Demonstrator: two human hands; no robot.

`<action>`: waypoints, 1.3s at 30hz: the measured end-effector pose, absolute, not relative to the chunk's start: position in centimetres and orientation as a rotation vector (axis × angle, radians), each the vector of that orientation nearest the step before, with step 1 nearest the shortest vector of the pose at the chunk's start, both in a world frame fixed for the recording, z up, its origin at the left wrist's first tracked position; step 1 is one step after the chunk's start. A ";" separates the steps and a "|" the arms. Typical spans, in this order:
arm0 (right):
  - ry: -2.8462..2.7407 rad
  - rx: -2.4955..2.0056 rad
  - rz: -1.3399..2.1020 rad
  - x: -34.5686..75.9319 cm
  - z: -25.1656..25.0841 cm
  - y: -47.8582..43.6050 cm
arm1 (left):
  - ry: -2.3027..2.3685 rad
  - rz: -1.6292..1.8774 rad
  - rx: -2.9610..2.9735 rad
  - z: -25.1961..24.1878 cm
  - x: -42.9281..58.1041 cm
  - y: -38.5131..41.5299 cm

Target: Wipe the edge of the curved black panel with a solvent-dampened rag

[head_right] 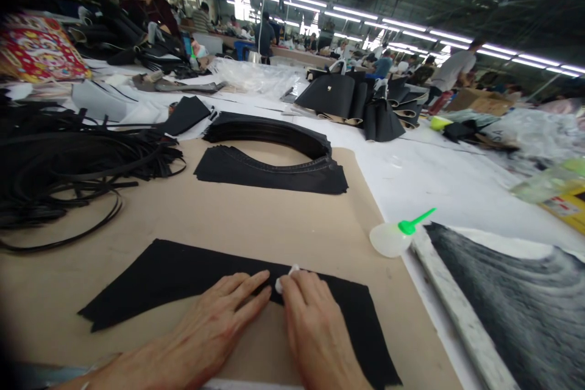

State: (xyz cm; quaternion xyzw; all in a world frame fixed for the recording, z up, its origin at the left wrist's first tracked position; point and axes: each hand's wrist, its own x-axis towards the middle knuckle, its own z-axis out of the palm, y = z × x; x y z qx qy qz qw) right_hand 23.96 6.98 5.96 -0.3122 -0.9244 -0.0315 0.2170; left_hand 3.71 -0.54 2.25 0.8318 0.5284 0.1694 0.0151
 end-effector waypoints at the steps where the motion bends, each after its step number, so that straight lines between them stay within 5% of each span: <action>1: -2.569 -0.795 -0.111 23.4 5.6 6.6 | 1.660 0.549 2.587 2.2 3.7 -0.5; 9: -2.556 -0.876 -0.487 27.4 4.2 7.7 | 1.576 0.618 2.580 2.5 3.9 -0.3; 15: -2.636 -0.672 -0.282 24.5 3.9 6.7 | 1.563 0.623 2.556 2.2 3.9 -0.3; 21: -2.598 -0.965 -0.516 25.7 4.7 7.1 | 1.538 0.604 2.575 2.3 3.7 -0.4; 39: -2.703 -0.666 -0.361 25.1 5.1 7.0 | 1.566 0.568 2.581 2.6 3.8 -0.4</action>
